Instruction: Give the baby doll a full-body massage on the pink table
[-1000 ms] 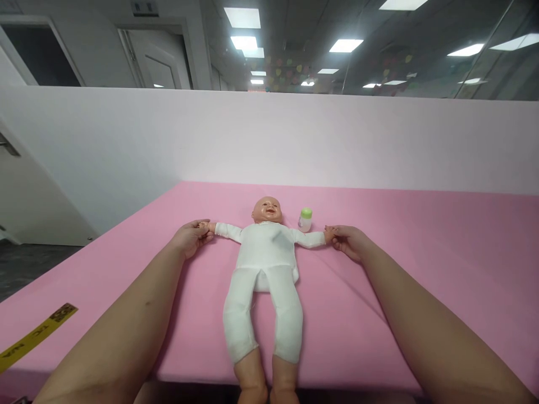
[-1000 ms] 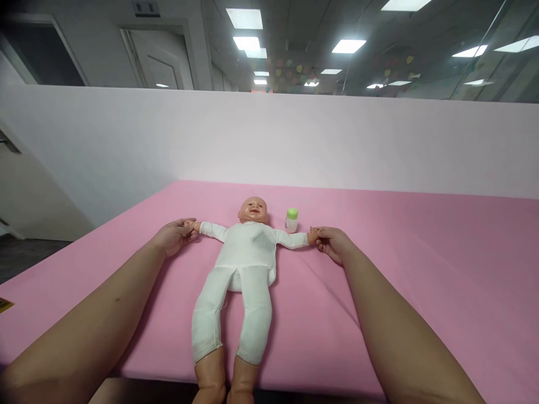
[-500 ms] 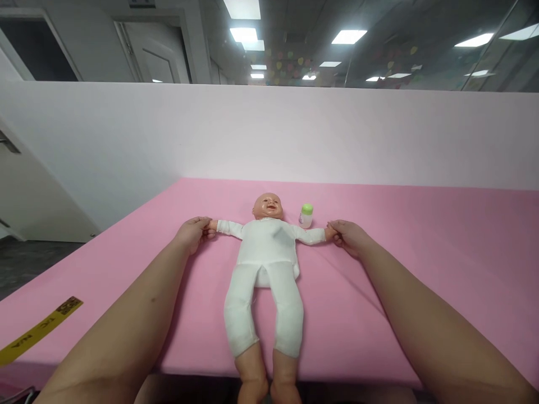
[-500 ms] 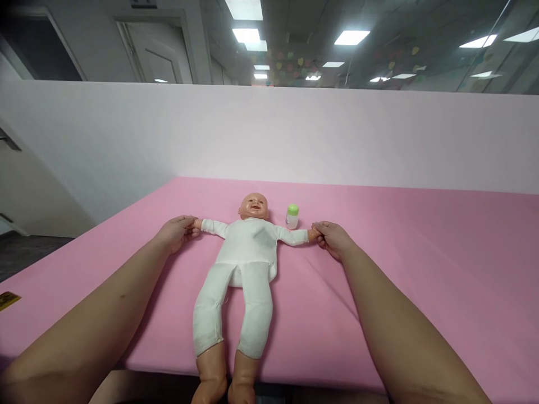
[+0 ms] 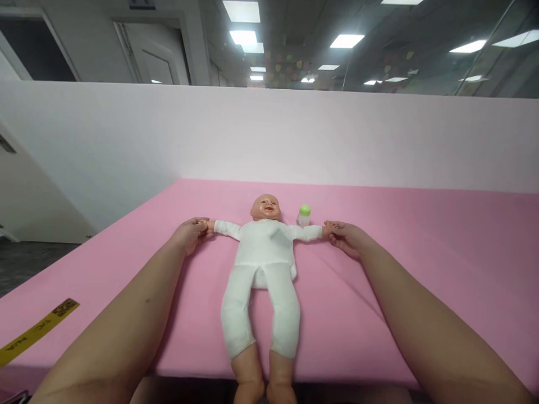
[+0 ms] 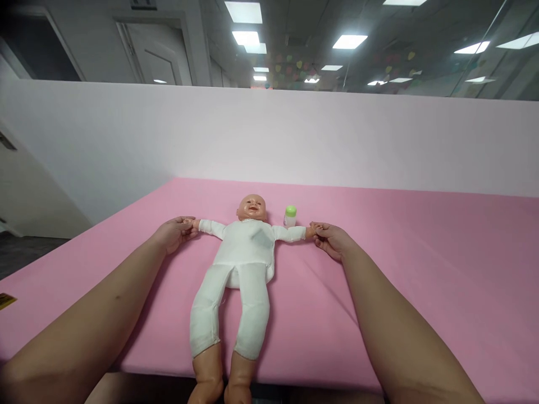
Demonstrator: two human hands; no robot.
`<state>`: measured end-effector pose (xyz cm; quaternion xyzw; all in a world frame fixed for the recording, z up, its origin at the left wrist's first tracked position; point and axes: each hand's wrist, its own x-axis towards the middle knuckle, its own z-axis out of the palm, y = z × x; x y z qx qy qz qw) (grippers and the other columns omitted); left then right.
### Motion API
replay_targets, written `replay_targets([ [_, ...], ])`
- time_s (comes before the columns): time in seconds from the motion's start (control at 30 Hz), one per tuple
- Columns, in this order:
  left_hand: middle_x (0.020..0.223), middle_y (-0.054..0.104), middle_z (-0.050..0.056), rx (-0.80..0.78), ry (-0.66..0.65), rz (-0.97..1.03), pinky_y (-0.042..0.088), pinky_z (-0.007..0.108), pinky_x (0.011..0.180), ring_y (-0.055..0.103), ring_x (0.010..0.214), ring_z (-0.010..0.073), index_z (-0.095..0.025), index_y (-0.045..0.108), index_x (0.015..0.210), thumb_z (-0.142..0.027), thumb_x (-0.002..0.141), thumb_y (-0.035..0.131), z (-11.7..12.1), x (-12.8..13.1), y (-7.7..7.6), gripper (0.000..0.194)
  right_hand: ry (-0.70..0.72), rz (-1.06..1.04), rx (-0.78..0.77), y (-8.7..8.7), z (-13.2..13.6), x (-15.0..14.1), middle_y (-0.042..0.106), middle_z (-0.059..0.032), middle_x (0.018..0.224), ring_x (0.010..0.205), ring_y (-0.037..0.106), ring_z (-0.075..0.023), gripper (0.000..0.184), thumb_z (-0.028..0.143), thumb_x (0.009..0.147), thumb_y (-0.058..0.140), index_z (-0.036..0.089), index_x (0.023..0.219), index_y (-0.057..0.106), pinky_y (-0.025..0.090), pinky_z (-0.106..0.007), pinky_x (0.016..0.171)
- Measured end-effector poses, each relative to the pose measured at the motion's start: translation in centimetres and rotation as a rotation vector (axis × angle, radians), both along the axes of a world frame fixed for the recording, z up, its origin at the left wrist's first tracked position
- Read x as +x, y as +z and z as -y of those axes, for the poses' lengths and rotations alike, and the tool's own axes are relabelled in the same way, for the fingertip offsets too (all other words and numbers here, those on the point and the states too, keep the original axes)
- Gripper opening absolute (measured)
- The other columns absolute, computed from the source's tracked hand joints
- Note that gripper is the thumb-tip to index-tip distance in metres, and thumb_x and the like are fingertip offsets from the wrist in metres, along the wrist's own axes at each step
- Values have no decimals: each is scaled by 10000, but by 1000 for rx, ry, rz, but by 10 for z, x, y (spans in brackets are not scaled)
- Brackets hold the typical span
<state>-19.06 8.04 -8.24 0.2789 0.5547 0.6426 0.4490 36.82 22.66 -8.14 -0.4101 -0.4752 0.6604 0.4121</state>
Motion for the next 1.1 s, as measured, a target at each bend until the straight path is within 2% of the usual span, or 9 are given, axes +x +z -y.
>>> replay_targets([
  [0.2, 911, 707, 133, 9, -11, -43, 639, 292, 662, 699, 691, 155, -94, 676, 1043, -76, 740, 806, -1, -2, -3, 330, 54, 16, 39, 3, 5, -2, 680, -59, 971, 744, 613, -146, 376, 172, 701, 909, 210, 1023, 719, 530, -236, 572],
  [0.33, 870, 700, 129, 4, -5, -58, 623, 291, 635, 680, 672, 153, -99, 670, 1000, -176, 766, 832, -1, -2, -3, 294, 81, 55, 59, 6, 10, -5, 632, -13, 795, 613, 531, -109, 363, 254, 678, 947, 192, 918, 682, 426, -222, 500],
  [0.5, 800, 663, 90, 15, -11, -79, 575, 254, 547, 613, 588, 116, -110, 680, 959, -303, 811, 836, -1, -1, 0, 289, 94, 100, 45, 6, 11, -6, 587, 1, 685, 537, 462, -93, 384, 381, 722, 937, 185, 820, 621, 361, -219, 461],
  [0.63, 836, 674, 110, 8, -3, -75, 588, 264, 556, 614, 587, 115, -94, 698, 1007, -275, 849, 790, -1, 0, 1, 257, 68, 113, 31, 4, 8, -7, 567, -6, 657, 508, 412, -89, 369, 479, 823, 855, 179, 841, 640, 330, -208, 414],
  [0.77, 889, 696, 140, -20, 10, -68, 630, 296, 617, 656, 634, 137, -75, 690, 1108, -182, 858, 729, -2, -2, -1, 275, 52, 92, 19, 5, 7, -7, 607, -41, 717, 553, 476, -107, 257, 404, 890, 788, 162, 908, 702, 418, -205, 428],
  [0.87, 930, 707, 153, -26, 6, -54, 656, 331, 701, 706, 725, 172, -74, 670, 1144, -135, 831, 722, -3, -4, -3, 323, 79, 66, 1, 9, 8, -3, 688, -88, 897, 711, 603, -145, 146, 266, 873, 784, 168, 974, 741, 564, -219, 575],
  [1.0, 991, 715, 153, -30, -13, -40, 660, 342, 753, 728, 771, 185, -89, 667, 1131, -79, 773, 739, -4, -5, -4, 365, 139, 27, -33, 12, 10, 6, 704, -103, 1150, 964, 672, -200, 266, 186, 832, 808, 213, 1090, 750, 630, -263, 799],
  [1.1, 970, 715, 139, -25, -41, -49, 655, 331, 762, 726, 760, 177, -95, 674, 1101, -78, 748, 762, -3, -7, -4, 365, 174, 1, -23, 12, 9, 10, 695, -88, 1138, 939, 668, -183, 363, 165, 785, 855, 216, 1126, 742, 616, -257, 810],
])
